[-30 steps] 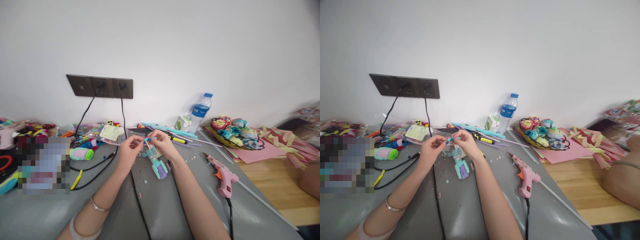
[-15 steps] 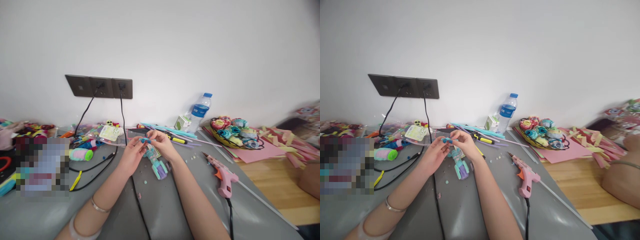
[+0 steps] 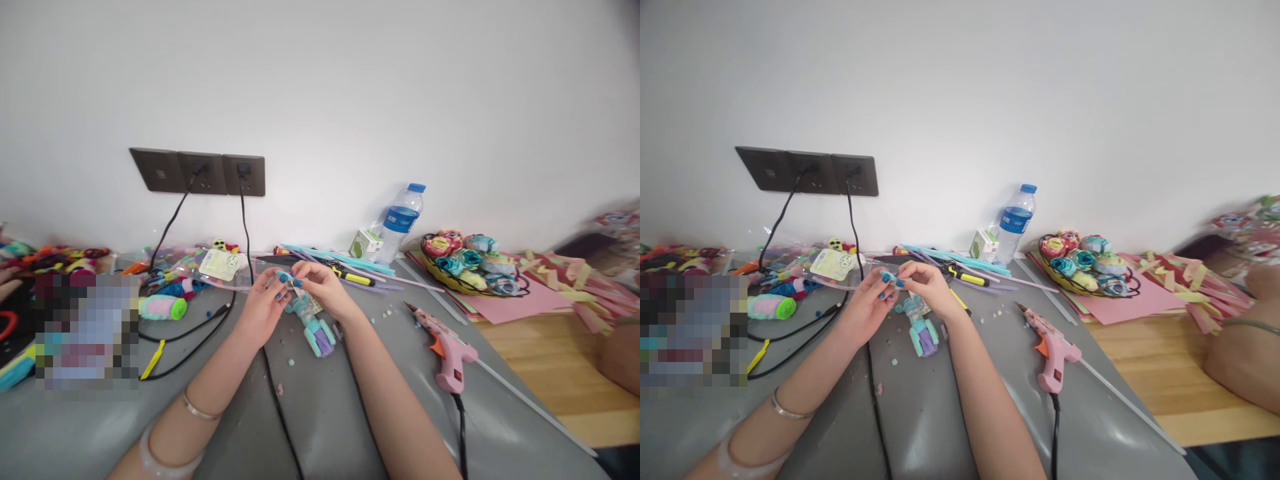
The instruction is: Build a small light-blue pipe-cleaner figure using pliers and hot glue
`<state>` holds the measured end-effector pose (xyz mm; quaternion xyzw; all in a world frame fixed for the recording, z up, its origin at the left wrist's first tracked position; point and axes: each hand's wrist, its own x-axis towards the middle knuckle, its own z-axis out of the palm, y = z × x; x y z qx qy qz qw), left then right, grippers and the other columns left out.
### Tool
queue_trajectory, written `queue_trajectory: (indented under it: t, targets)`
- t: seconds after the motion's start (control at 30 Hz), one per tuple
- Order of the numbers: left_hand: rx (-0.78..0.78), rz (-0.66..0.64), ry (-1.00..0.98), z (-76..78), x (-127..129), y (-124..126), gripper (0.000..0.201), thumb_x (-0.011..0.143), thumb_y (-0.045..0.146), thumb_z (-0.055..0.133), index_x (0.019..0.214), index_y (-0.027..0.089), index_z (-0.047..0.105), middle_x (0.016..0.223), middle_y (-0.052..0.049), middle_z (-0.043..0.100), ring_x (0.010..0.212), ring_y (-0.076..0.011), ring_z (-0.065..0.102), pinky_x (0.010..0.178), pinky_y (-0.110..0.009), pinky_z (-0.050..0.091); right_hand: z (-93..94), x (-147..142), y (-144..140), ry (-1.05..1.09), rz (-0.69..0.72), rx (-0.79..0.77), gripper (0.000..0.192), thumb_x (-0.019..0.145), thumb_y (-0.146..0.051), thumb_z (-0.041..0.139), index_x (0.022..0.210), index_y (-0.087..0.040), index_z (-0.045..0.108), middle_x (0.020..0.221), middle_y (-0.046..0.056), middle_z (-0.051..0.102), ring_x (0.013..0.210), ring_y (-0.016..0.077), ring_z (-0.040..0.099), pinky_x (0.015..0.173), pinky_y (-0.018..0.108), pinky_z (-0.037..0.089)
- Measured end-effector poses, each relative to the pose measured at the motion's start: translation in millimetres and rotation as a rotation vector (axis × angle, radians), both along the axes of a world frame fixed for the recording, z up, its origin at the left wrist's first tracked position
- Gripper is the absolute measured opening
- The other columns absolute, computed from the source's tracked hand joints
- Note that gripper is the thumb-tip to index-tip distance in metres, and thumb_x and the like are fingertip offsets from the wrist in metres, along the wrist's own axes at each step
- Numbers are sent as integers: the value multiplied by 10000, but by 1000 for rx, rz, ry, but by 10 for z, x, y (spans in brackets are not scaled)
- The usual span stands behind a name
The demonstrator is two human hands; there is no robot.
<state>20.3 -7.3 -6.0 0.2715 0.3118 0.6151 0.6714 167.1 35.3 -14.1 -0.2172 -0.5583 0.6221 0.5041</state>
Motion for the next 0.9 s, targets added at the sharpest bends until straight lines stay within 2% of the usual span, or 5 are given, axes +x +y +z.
queue_trajectory:
  t: [0.23, 0.37, 0.67, 0.8, 0.9]
  targets:
    - [-20, -53, -27, 55, -48, 17, 511, 522, 246, 953, 904, 192, 619, 738, 55, 623, 635, -75, 543, 571, -208, 401, 15, 37, -13, 27, 52, -40, 244, 697, -397, 875, 754, -221, 716, 857, 6, 658, 796, 151, 594, 769, 287, 473]
    - [-37, -141, 30, 68, -103, 15, 546, 513, 216, 964, 923, 193, 604, 788, 38, 663, 672, -86, 585, 642, -224, 459, 29, 47, -16, 55, 83, -36, 248, 698, -392, 879, 725, -216, 706, 799, -6, 627, 750, 142, 574, 740, 279, 459]
    - [49, -398, 197, 99, -175, -26, 490, 577, 236, 950, 945, 161, 634, 701, 33, 649, 604, -66, 550, 594, -190, 407, 51, 81, -41, 4, 163, 18, 228, 709, -417, 869, 734, -222, 752, 889, 34, 667, 861, 184, 625, 806, 327, 493]
    - [59, -462, 228, 90, -198, -30, 412, 592, 221, 938, 820, 161, 600, 671, 38, 616, 583, -68, 537, 576, -192, 395, 28, 94, -46, -7, 232, -25, 238, 695, -416, 878, 730, -220, 749, 860, 38, 718, 852, 194, 662, 818, 347, 524]
    - [36, -465, 240, 61, -213, -19, 403, 598, 219, 932, 857, 160, 629, 718, 25, 620, 608, -72, 546, 590, -197, 411, 9, 102, -42, -33, 220, -65, 280, 659, -430, 897, 722, -211, 734, 816, 28, 726, 769, 174, 658, 741, 316, 531]
